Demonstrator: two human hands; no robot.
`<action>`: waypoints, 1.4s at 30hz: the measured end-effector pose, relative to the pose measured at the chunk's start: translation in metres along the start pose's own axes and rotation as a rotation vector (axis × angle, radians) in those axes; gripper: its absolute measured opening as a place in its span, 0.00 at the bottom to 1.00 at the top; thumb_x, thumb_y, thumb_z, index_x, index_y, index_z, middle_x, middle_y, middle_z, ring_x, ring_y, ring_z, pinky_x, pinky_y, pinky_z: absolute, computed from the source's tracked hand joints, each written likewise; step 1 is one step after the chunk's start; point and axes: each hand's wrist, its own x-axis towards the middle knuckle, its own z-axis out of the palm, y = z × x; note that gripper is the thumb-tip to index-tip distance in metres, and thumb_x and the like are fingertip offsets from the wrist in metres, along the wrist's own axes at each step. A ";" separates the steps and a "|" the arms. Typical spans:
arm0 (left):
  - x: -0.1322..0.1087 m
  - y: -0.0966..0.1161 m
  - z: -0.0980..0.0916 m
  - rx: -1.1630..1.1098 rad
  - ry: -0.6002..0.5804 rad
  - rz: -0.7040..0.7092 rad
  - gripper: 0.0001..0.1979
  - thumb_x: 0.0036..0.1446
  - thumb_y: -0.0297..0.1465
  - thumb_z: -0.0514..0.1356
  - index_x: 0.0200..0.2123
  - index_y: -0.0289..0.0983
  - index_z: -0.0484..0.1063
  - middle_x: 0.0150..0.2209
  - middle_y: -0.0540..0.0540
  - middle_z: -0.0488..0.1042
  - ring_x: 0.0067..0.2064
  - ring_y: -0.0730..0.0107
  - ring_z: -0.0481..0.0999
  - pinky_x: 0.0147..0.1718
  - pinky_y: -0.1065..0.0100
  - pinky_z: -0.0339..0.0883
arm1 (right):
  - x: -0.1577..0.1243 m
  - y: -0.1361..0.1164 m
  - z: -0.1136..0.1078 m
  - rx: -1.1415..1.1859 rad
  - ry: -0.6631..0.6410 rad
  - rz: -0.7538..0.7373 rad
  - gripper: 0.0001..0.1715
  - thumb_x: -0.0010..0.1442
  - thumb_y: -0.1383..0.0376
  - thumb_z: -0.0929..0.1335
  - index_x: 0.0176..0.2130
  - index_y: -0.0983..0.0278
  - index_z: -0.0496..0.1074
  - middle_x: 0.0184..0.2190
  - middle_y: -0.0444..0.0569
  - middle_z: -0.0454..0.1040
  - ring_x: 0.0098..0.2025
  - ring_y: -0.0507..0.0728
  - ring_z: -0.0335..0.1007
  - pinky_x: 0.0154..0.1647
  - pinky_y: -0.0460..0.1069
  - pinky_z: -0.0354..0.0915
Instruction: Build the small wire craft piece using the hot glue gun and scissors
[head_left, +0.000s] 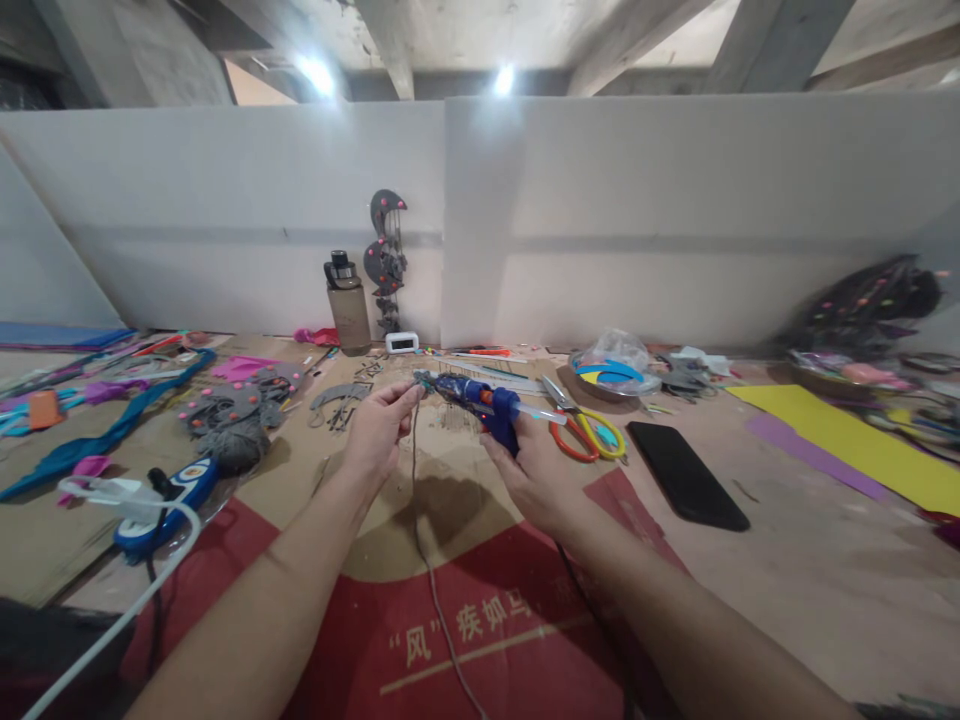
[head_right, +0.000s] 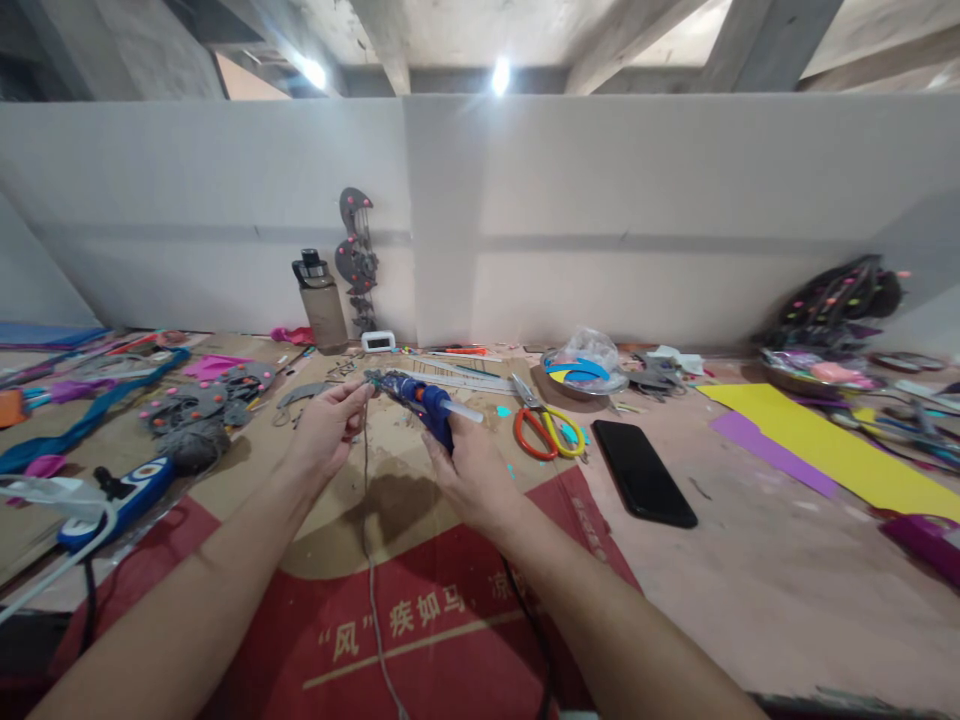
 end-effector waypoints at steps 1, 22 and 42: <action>0.000 0.000 0.000 -0.001 -0.002 -0.001 0.17 0.37 0.38 0.70 0.29 0.33 0.75 0.16 0.57 0.60 0.16 0.85 0.52 0.15 0.75 0.39 | 0.000 0.000 0.000 -0.003 -0.001 0.000 0.19 0.62 0.61 0.61 0.51 0.65 0.63 0.46 0.58 0.72 0.49 0.63 0.68 0.50 0.59 0.63; -0.003 0.003 0.004 -0.012 0.018 -0.014 0.16 0.37 0.36 0.71 0.28 0.33 0.75 0.16 0.56 0.61 0.16 0.86 0.53 0.15 0.76 0.39 | -0.001 -0.002 0.001 0.020 -0.001 -0.008 0.19 0.62 0.62 0.61 0.53 0.62 0.63 0.47 0.57 0.71 0.51 0.64 0.66 0.51 0.60 0.63; -0.001 0.003 0.002 -0.025 0.052 0.024 0.16 0.36 0.35 0.71 0.29 0.34 0.72 0.21 0.55 0.65 0.17 0.86 0.57 0.14 0.78 0.41 | 0.021 0.060 -0.003 0.178 -0.081 0.536 0.09 0.51 0.59 0.65 0.30 0.63 0.64 0.27 0.48 0.69 0.28 0.55 0.65 0.31 0.51 0.61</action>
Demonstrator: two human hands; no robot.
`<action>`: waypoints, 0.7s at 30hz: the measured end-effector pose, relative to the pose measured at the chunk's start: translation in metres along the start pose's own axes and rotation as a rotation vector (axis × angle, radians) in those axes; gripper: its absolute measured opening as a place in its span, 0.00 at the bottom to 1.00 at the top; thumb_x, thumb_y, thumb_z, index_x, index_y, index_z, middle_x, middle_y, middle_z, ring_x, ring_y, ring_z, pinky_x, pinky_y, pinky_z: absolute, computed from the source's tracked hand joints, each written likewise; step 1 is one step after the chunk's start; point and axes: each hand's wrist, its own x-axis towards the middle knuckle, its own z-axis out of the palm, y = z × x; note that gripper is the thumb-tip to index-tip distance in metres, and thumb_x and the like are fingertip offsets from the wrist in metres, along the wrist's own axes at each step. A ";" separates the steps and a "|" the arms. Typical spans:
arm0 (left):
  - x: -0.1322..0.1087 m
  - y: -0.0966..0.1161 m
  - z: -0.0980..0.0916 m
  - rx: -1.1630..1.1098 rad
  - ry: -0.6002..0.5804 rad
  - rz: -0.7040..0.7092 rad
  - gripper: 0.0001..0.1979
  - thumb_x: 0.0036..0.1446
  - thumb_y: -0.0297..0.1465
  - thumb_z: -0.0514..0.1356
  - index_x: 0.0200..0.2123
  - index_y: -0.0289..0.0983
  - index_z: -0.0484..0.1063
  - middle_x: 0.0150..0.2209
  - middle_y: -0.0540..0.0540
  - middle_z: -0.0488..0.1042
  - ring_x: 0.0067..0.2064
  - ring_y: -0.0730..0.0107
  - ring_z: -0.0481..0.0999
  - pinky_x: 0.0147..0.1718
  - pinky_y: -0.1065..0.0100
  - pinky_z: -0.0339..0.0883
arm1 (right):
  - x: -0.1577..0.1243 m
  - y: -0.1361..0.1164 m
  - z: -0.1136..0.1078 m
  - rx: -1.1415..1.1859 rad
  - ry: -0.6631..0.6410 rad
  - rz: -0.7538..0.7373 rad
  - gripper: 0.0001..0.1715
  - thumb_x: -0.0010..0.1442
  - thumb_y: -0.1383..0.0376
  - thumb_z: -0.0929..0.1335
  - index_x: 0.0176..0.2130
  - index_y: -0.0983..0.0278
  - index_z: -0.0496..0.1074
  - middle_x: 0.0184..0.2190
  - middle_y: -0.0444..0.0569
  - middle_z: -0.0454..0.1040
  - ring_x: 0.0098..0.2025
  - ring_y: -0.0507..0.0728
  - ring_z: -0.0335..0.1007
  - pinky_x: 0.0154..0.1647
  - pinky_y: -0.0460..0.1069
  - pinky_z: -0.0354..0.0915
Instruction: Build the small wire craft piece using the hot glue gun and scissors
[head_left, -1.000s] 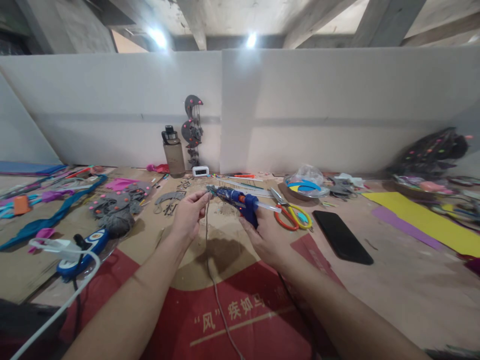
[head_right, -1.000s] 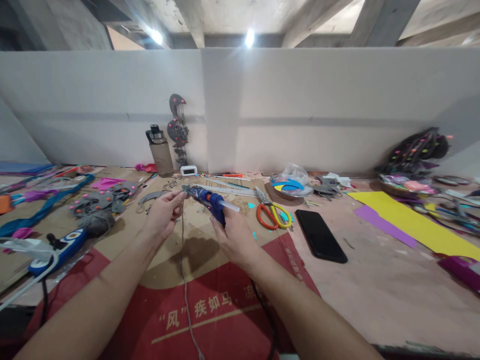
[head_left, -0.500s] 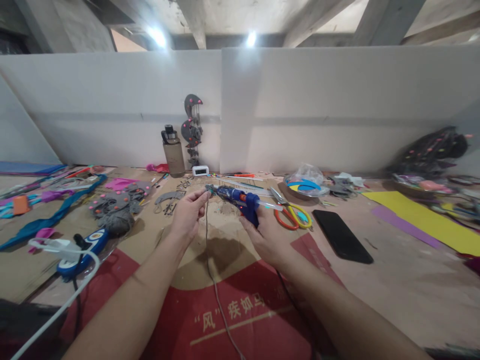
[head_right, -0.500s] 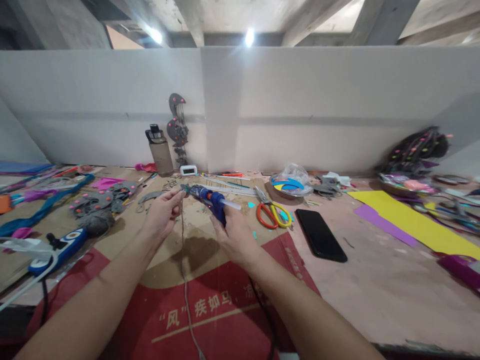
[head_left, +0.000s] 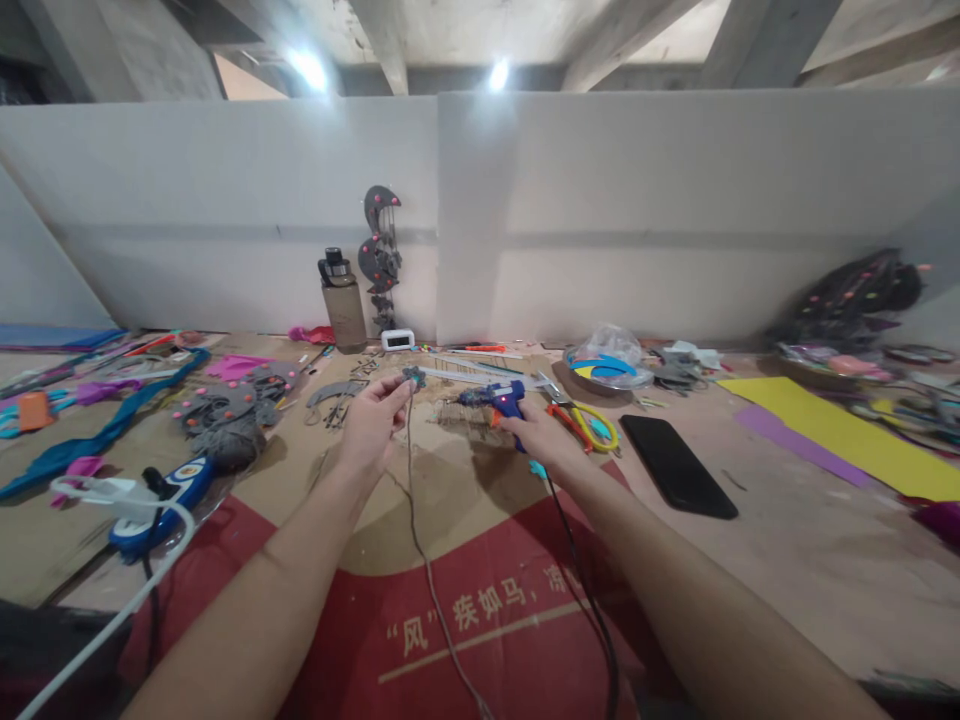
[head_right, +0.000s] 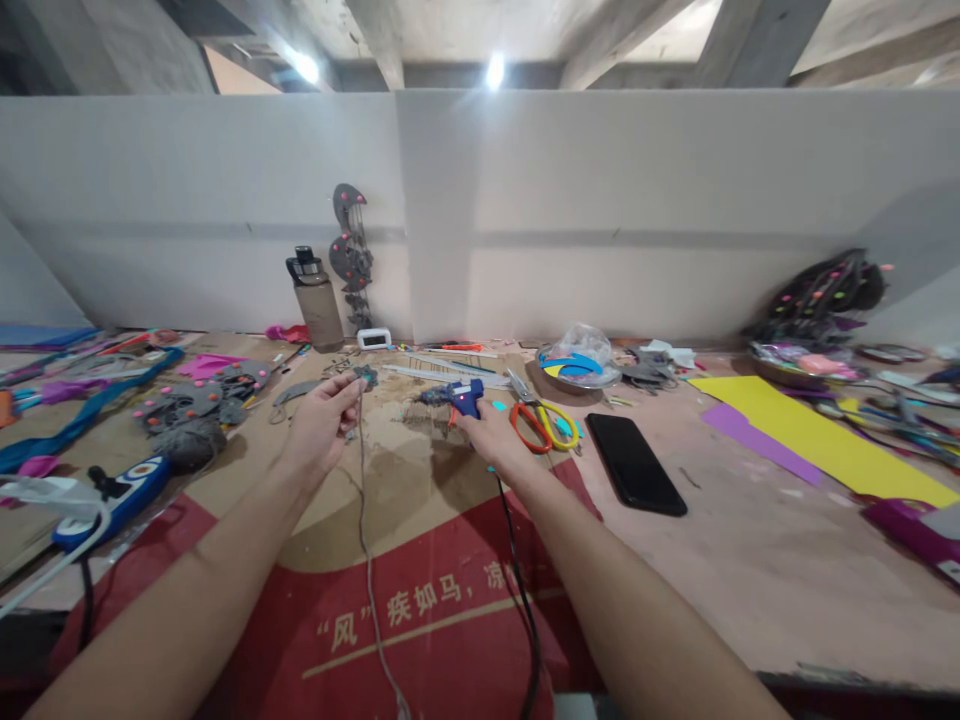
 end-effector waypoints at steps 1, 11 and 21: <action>-0.001 0.000 0.001 0.015 -0.002 0.016 0.16 0.37 0.34 0.70 0.29 0.34 0.72 0.21 0.55 0.65 0.18 0.85 0.57 0.14 0.77 0.42 | 0.001 0.004 -0.002 -0.166 0.035 -0.029 0.09 0.50 0.60 0.66 0.28 0.63 0.64 0.28 0.50 0.69 0.32 0.58 0.66 0.34 0.53 0.62; -0.008 -0.002 0.002 0.526 0.072 0.387 0.09 0.46 0.34 0.64 0.31 0.35 0.75 0.25 0.50 0.72 0.25 0.76 0.66 0.25 0.73 0.58 | -0.023 -0.038 0.030 0.318 0.073 -0.320 0.14 0.55 0.56 0.66 0.37 0.61 0.59 0.37 0.49 0.69 0.39 0.55 0.67 0.44 0.53 0.64; -0.011 0.000 0.002 0.725 0.050 0.453 0.07 0.49 0.33 0.61 0.30 0.36 0.74 0.28 0.48 0.74 0.29 0.72 0.72 0.30 0.69 0.65 | -0.015 -0.061 0.070 0.557 -0.014 -0.252 0.15 0.52 0.61 0.69 0.37 0.60 0.60 0.25 0.38 0.64 0.26 0.50 0.61 0.31 0.48 0.63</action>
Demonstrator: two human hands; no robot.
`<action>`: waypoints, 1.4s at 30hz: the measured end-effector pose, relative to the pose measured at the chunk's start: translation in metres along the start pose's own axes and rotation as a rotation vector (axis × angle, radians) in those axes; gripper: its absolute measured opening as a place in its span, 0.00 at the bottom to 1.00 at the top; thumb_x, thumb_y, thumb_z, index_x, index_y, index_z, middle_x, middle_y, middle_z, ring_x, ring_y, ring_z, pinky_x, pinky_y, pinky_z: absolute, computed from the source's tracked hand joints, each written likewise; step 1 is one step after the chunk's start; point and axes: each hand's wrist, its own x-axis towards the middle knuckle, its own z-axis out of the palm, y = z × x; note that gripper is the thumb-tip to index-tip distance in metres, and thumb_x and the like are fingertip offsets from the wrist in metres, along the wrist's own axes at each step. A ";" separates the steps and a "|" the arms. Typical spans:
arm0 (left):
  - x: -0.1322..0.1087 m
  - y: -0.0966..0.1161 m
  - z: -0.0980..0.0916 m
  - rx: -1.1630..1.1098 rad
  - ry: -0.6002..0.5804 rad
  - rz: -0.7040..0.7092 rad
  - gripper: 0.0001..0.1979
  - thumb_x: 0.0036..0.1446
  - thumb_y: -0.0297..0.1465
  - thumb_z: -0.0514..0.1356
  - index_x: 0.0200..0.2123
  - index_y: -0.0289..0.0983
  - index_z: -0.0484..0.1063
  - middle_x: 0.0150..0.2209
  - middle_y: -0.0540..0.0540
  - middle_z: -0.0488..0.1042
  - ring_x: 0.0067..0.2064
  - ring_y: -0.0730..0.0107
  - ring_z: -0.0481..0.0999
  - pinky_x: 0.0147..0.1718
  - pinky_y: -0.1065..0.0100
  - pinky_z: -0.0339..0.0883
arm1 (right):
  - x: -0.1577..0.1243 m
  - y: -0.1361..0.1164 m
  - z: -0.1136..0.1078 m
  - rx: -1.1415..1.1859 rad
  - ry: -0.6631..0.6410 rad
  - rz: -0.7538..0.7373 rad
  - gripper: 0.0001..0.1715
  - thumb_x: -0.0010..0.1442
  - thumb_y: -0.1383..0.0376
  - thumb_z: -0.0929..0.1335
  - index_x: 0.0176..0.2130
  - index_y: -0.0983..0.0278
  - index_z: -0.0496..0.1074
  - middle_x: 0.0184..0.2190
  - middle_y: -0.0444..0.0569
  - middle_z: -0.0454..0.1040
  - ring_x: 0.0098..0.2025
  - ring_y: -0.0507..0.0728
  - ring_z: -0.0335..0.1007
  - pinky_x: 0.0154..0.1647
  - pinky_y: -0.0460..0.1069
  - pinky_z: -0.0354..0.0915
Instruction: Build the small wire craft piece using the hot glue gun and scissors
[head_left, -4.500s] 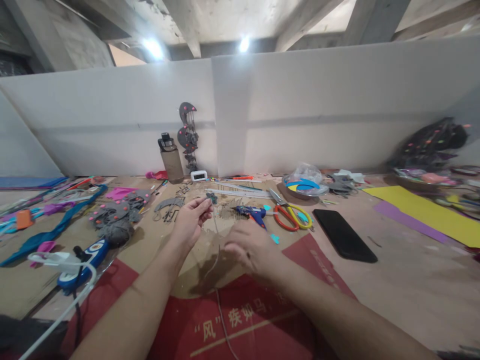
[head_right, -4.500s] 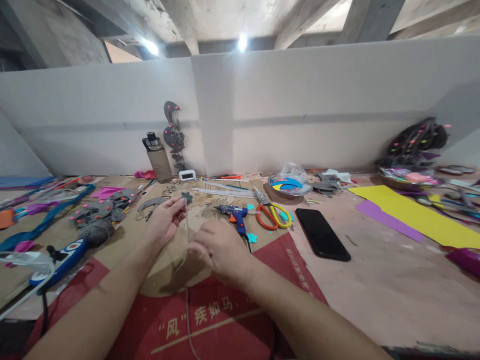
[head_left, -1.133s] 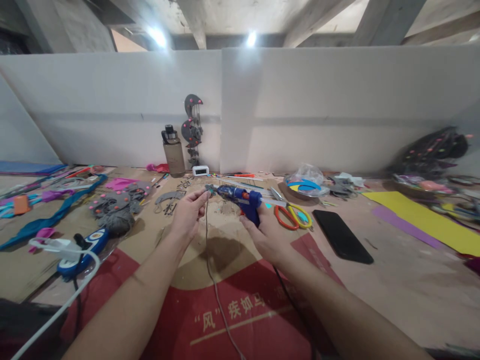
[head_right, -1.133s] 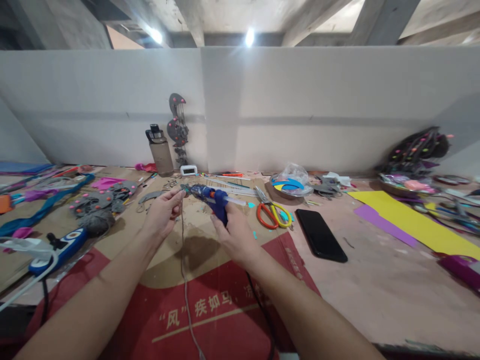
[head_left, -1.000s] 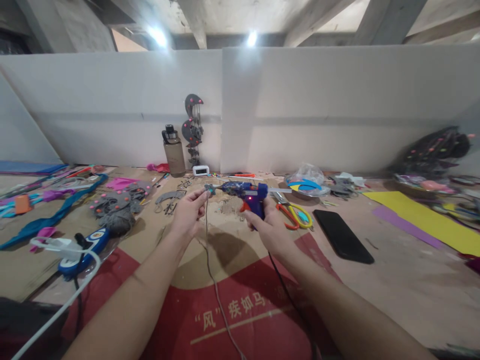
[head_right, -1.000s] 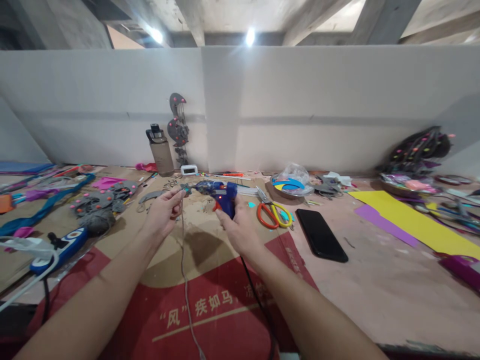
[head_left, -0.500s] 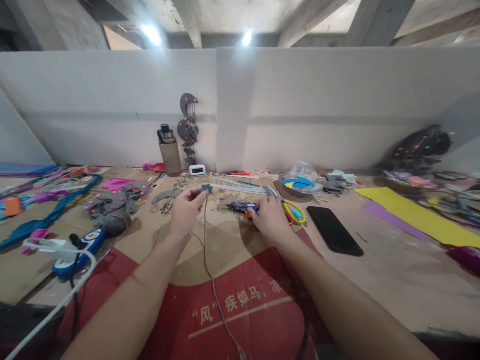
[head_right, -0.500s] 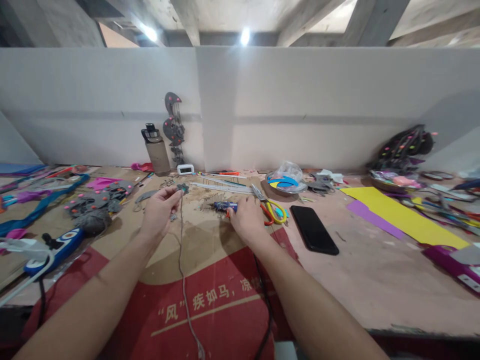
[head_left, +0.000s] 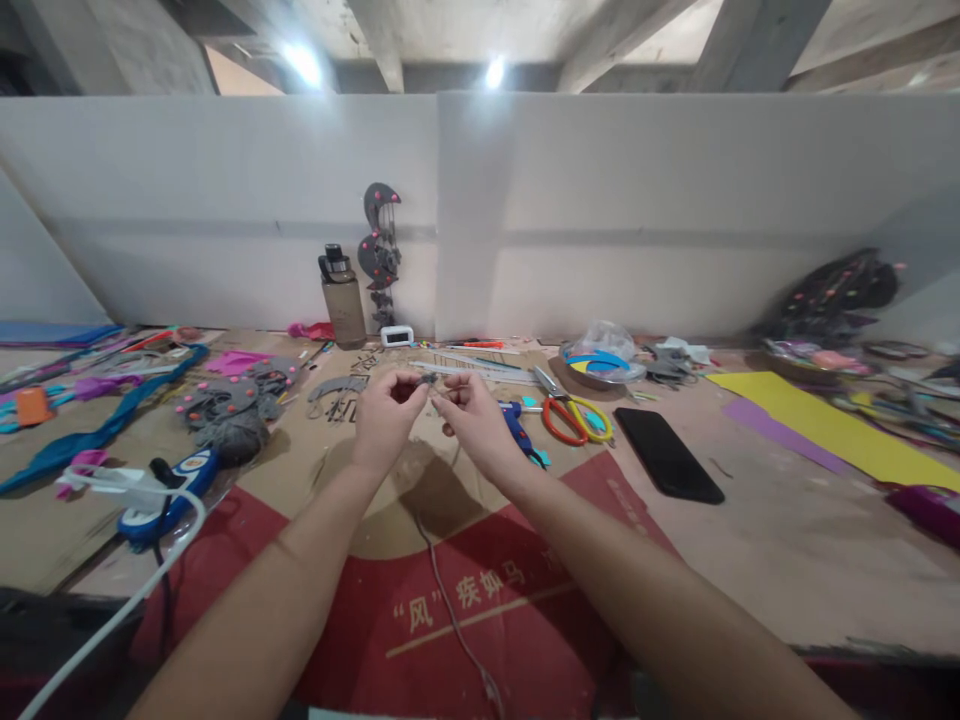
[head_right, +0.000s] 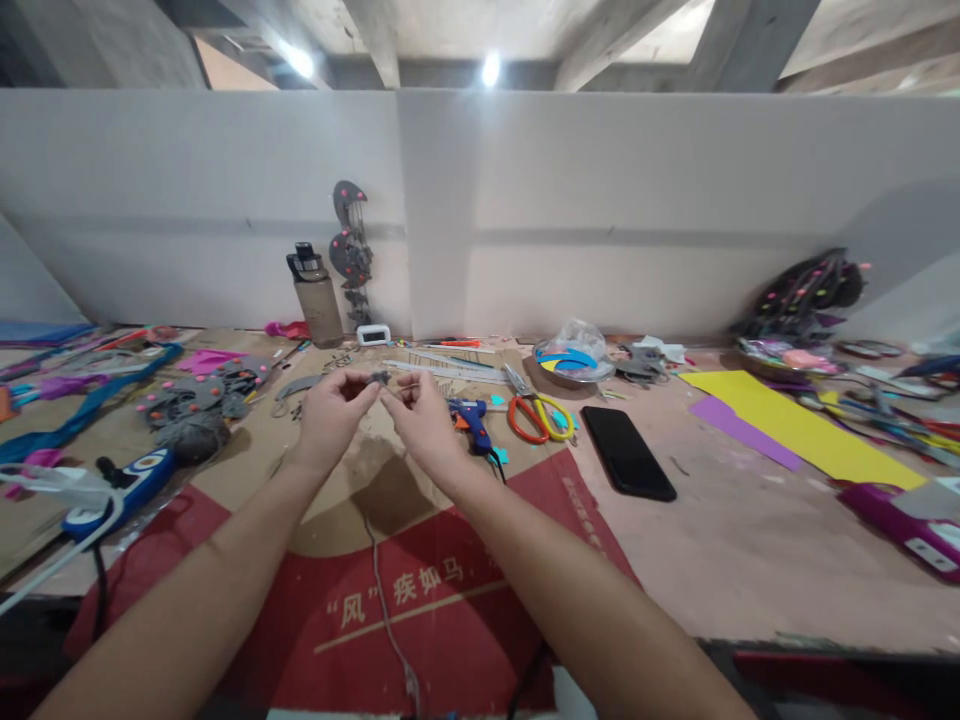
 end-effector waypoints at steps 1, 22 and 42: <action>0.000 0.000 0.001 -0.045 -0.014 -0.034 0.08 0.49 0.34 0.62 0.31 0.35 0.74 0.27 0.48 0.74 0.28 0.72 0.71 0.29 0.70 0.65 | 0.001 0.000 -0.001 -0.103 0.022 -0.069 0.10 0.53 0.62 0.67 0.35 0.61 0.62 0.26 0.39 0.64 0.27 0.50 0.61 0.31 0.48 0.62; -0.003 0.008 0.004 -0.187 -0.071 -0.146 0.09 0.47 0.33 0.62 0.31 0.34 0.72 0.26 0.48 0.74 0.25 0.73 0.74 0.26 0.72 0.69 | -0.002 -0.009 -0.010 -0.628 0.042 -0.348 0.16 0.63 0.60 0.61 0.30 0.63 0.72 0.29 0.46 0.73 0.34 0.53 0.66 0.36 0.48 0.57; -0.003 -0.001 0.008 -0.280 -0.101 -0.139 0.04 0.48 0.31 0.58 0.25 0.36 0.69 0.19 0.52 0.67 0.21 0.76 0.67 0.22 0.72 0.63 | -0.001 -0.011 -0.006 -0.738 0.106 -0.317 0.16 0.60 0.60 0.63 0.24 0.63 0.69 0.24 0.45 0.69 0.28 0.52 0.61 0.31 0.48 0.53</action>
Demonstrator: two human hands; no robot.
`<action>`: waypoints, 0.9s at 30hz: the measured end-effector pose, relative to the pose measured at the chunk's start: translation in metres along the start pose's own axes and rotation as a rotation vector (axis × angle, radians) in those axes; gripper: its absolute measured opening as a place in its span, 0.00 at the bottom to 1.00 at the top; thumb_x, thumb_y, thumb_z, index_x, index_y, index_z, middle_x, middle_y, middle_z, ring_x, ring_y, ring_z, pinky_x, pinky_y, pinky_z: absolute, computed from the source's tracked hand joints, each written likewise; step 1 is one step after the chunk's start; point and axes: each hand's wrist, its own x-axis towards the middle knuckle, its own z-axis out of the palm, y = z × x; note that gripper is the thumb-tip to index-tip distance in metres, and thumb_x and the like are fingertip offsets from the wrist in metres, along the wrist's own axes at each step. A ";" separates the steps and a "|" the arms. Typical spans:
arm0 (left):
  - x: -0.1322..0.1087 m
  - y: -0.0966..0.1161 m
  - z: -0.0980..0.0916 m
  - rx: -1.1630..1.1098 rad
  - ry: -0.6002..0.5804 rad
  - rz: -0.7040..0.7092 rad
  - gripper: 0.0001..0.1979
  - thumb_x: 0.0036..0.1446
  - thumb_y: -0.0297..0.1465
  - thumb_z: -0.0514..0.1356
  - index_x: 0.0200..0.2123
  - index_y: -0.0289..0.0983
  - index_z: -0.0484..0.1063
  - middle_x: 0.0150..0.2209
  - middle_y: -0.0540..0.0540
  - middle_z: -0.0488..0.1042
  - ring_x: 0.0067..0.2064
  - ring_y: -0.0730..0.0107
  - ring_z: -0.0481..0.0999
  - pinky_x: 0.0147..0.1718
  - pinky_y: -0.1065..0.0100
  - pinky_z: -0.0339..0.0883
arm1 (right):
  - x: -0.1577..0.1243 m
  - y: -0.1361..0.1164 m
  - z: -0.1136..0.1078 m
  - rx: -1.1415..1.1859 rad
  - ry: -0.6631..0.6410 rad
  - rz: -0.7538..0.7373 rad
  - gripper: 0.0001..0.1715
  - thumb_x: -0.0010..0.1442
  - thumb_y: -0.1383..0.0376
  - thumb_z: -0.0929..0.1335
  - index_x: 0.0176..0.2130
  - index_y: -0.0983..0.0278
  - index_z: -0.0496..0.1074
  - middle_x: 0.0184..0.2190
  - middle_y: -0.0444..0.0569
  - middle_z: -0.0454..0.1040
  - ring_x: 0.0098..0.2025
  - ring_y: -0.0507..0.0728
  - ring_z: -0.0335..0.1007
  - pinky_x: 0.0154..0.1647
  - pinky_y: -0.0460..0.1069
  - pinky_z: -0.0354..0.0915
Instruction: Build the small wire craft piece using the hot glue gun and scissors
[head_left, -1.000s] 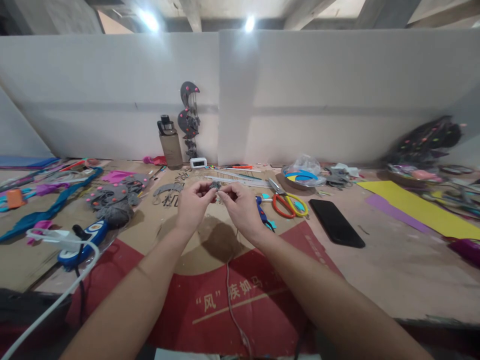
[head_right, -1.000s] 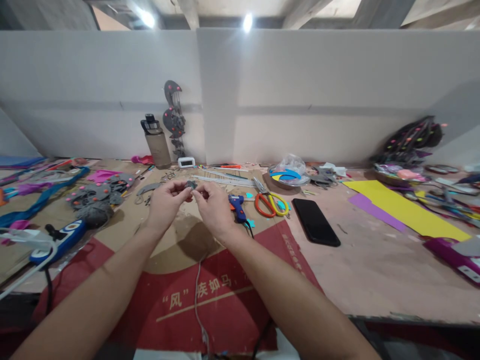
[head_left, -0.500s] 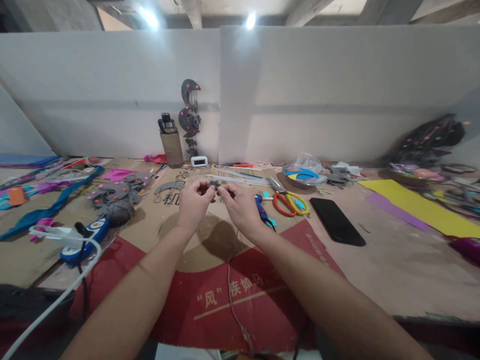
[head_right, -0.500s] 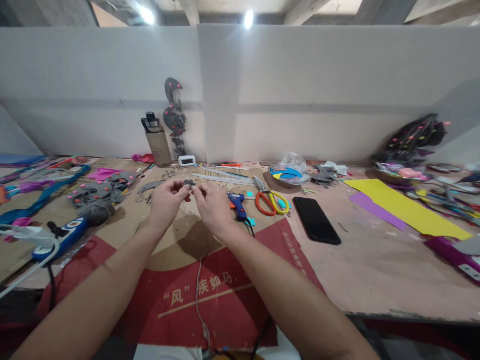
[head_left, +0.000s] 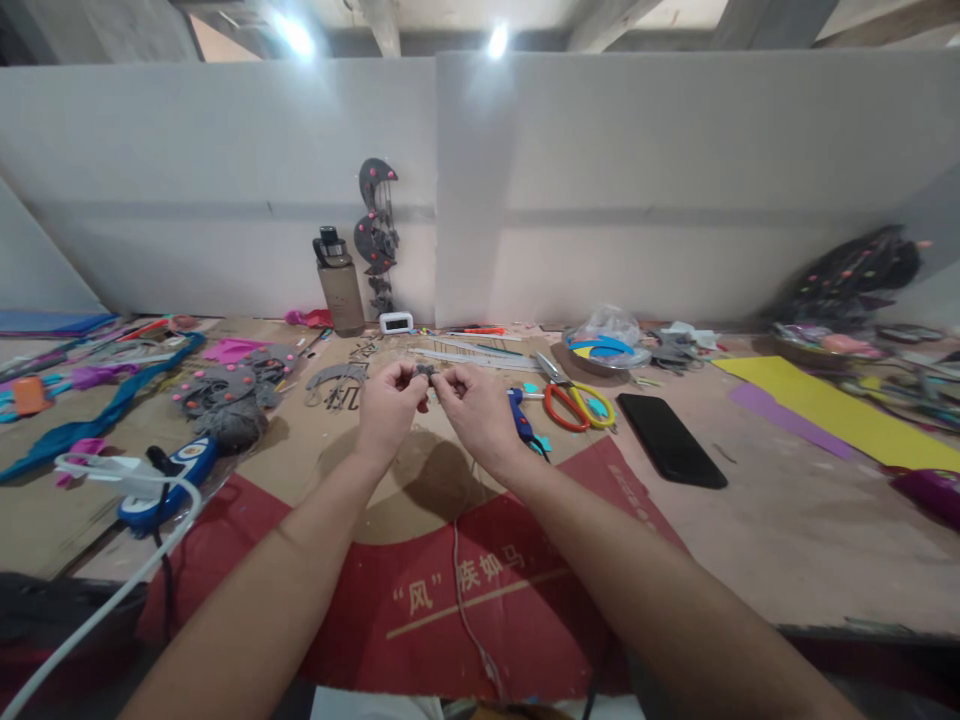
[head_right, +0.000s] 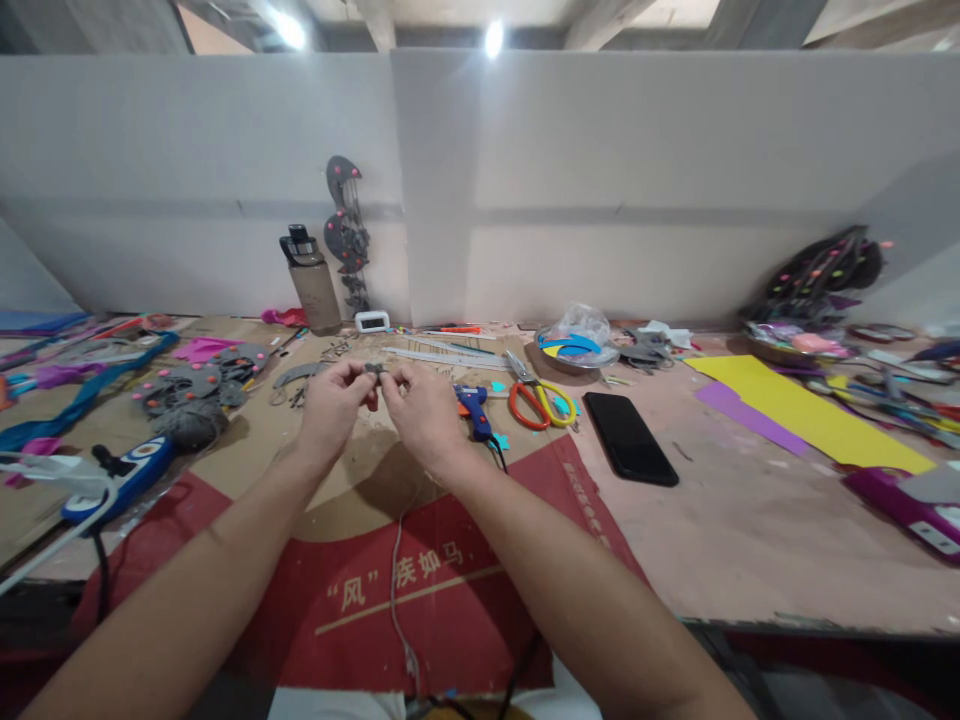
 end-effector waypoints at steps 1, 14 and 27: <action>0.000 -0.001 0.000 -0.011 -0.007 -0.003 0.05 0.48 0.31 0.59 0.24 0.36 0.69 0.19 0.52 0.67 0.21 0.76 0.66 0.23 0.72 0.63 | 0.000 -0.001 0.000 -0.005 0.014 0.013 0.15 0.59 0.60 0.63 0.24 0.63 0.69 0.24 0.45 0.69 0.28 0.52 0.60 0.31 0.48 0.53; 0.001 -0.001 0.003 -0.241 -0.327 -0.133 0.09 0.49 0.34 0.61 0.33 0.34 0.73 0.23 0.50 0.70 0.26 0.75 0.68 0.27 0.71 0.65 | 0.009 0.028 -0.002 0.346 -0.027 0.235 0.10 0.52 0.59 0.65 0.27 0.64 0.68 0.18 0.39 0.62 0.21 0.48 0.52 0.22 0.45 0.49; 0.000 0.012 -0.007 0.241 -0.408 -0.035 0.08 0.46 0.30 0.60 0.31 0.36 0.77 0.20 0.50 0.71 0.22 0.75 0.67 0.20 0.74 0.60 | 0.005 0.016 -0.025 -0.208 -0.187 -0.082 0.03 0.52 0.67 0.66 0.29 0.63 0.71 0.29 0.47 0.72 0.30 0.53 0.63 0.30 0.47 0.53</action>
